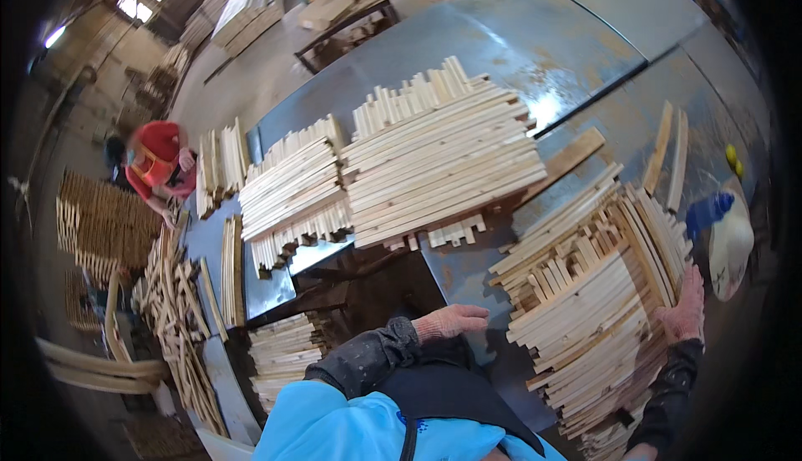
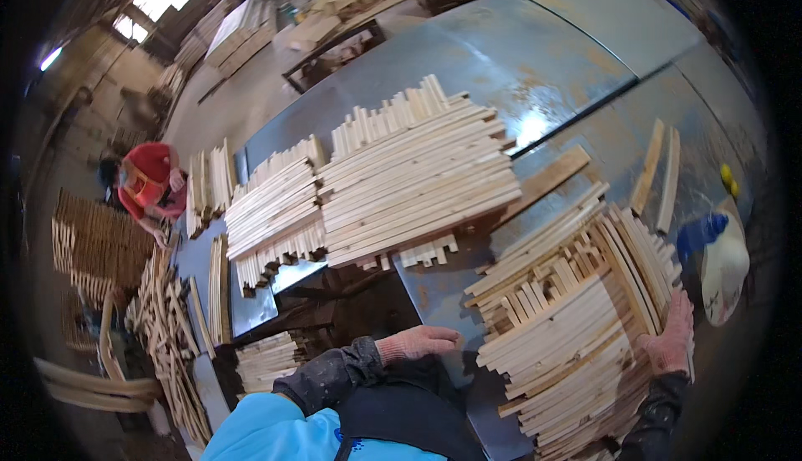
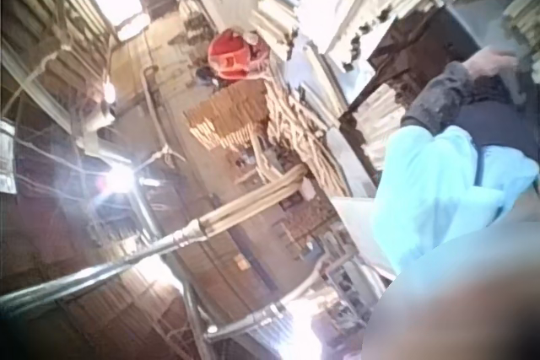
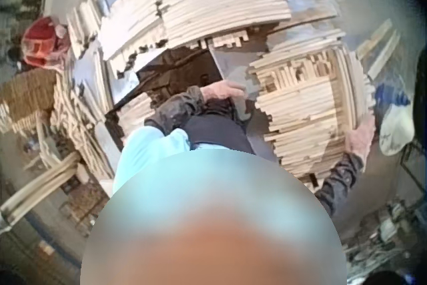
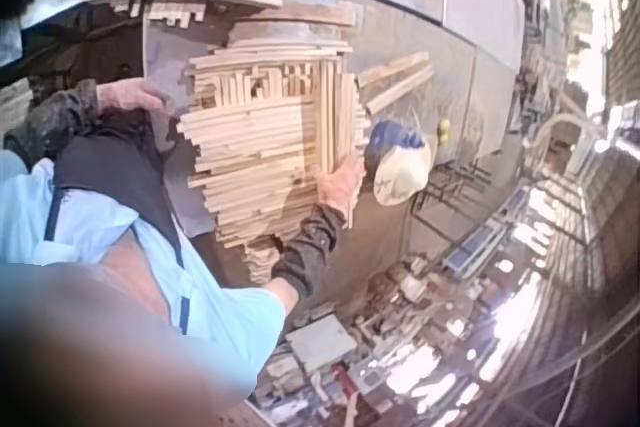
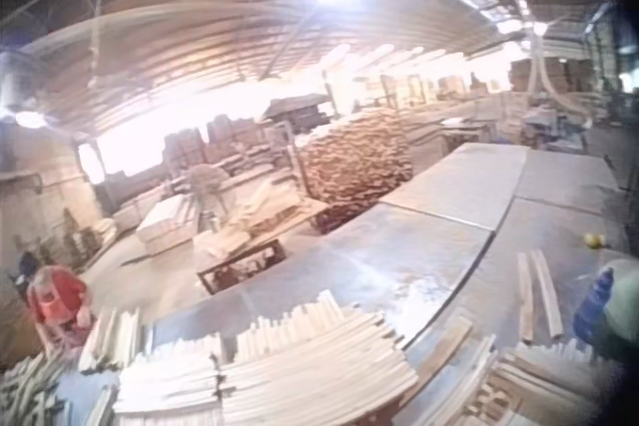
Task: The person repeatedly picks up bundles of thin wooden slats from a metal table and places them onto a moving conveyor belt. The person wears gloves and handles the wood by hand, organizing the slats into neat stacks as they transfer them.
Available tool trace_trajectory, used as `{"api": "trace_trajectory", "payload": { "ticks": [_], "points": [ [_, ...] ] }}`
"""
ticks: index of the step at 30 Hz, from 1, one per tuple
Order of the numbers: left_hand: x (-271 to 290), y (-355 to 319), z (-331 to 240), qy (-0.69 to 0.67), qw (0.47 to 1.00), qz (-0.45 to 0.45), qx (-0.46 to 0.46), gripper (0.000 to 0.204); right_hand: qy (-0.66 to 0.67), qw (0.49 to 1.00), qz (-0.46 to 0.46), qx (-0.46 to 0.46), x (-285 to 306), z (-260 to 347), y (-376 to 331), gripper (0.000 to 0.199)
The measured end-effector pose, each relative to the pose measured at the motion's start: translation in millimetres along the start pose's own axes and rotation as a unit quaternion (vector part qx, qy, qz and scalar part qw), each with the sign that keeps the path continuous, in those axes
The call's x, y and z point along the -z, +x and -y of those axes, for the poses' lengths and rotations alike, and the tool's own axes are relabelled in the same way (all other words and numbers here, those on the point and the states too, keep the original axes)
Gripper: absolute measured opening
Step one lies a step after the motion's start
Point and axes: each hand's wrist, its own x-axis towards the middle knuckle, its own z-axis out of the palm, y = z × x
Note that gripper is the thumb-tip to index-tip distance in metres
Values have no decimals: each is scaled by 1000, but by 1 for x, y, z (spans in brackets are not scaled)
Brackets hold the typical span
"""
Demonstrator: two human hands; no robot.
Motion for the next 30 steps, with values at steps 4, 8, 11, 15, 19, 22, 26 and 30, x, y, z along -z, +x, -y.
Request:
{"api": "trace_trajectory", "payload": {
  "ticks": [4,8,11,15,19,22,26,30],
  "points": [
    [18,-35,10,-77,996,-34,11,71,190,979,-45,62,4,69,32,117],
    [43,-68,59,-106,989,-99,-26,67,282,948,23,145,26,191,80,102],
    [73,-112,83,-117,983,-134,-39,67,242,946,87,195,34,305,96,92],
    [106,-158,163,-243,942,-224,-63,63,226,909,179,299,28,488,112,86],
    [153,-229,202,-344,887,-295,-86,59,237,865,237,374,-15,671,112,82],
    [184,-228,264,-404,841,-344,-108,59,231,821,282,440,-74,814,105,80],
    [223,-245,275,-492,771,-389,-113,66,143,812,300,480,-156,954,80,75],
    [262,-234,286,-586,683,-411,-145,84,50,823,284,490,-228,1058,74,81]
  ]
}}
